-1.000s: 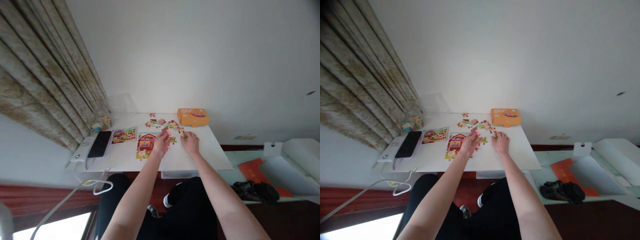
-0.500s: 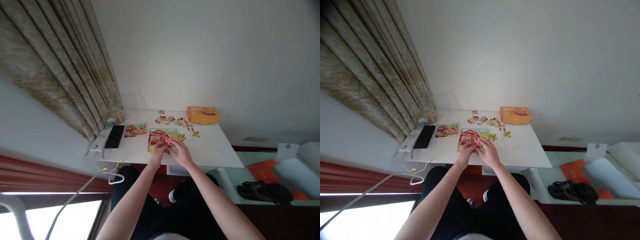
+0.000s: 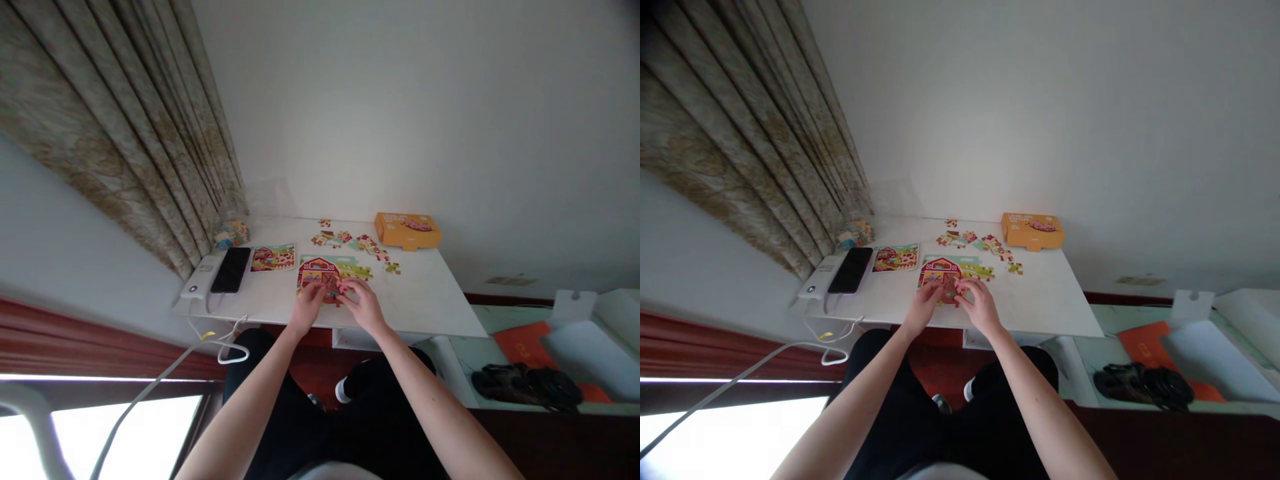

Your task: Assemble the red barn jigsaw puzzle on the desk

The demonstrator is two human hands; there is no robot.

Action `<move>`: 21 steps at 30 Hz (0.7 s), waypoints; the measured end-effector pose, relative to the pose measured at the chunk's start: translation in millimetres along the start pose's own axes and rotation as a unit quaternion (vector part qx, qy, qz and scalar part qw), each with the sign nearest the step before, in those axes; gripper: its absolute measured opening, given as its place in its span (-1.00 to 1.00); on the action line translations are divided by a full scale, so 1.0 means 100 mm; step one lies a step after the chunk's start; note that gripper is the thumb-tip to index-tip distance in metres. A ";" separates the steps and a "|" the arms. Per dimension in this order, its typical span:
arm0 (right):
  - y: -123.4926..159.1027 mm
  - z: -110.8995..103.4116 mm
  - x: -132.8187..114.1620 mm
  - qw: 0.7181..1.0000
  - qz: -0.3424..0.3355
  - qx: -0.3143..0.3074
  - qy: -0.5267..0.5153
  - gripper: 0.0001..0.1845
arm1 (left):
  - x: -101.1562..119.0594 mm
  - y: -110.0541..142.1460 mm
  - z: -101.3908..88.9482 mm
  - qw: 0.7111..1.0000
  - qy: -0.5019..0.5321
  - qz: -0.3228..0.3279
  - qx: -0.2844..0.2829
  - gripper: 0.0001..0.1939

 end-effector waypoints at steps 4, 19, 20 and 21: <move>0.08 -0.01 0.07 0.999 0.003 -0.021 0.027 -0.78 | 0.06 0.03 -0.35 0.941 -0.286 0.163 -0.078 -0.70; 0.13 0.95 -0.43 0.972 -0.086 -0.195 0.102 -0.77 | -0.16 -0.14 -0.36 0.881 -0.413 0.143 -0.182 -0.47; 0.13 0.95 -0.43 0.972 -0.084 -0.194 0.106 -0.77 | -0.17 -0.14 -0.36 0.882 -0.410 0.140 -0.185 -0.44; 0.13 0.94 -0.44 0.971 -0.082 -0.194 0.110 -0.77 | -0.16 -0.14 -0.36 0.884 -0.408 0.138 -0.185 -0.42</move>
Point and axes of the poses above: each hand's wrist, its own y-axis away from the middle knuckle, its own z-axis out of the palm, x = y × z, the point moved 10 cm from there along -y, towards the middle knuckle, and after that the axes turned 2 degrees about -y, right-handed, at the moved point
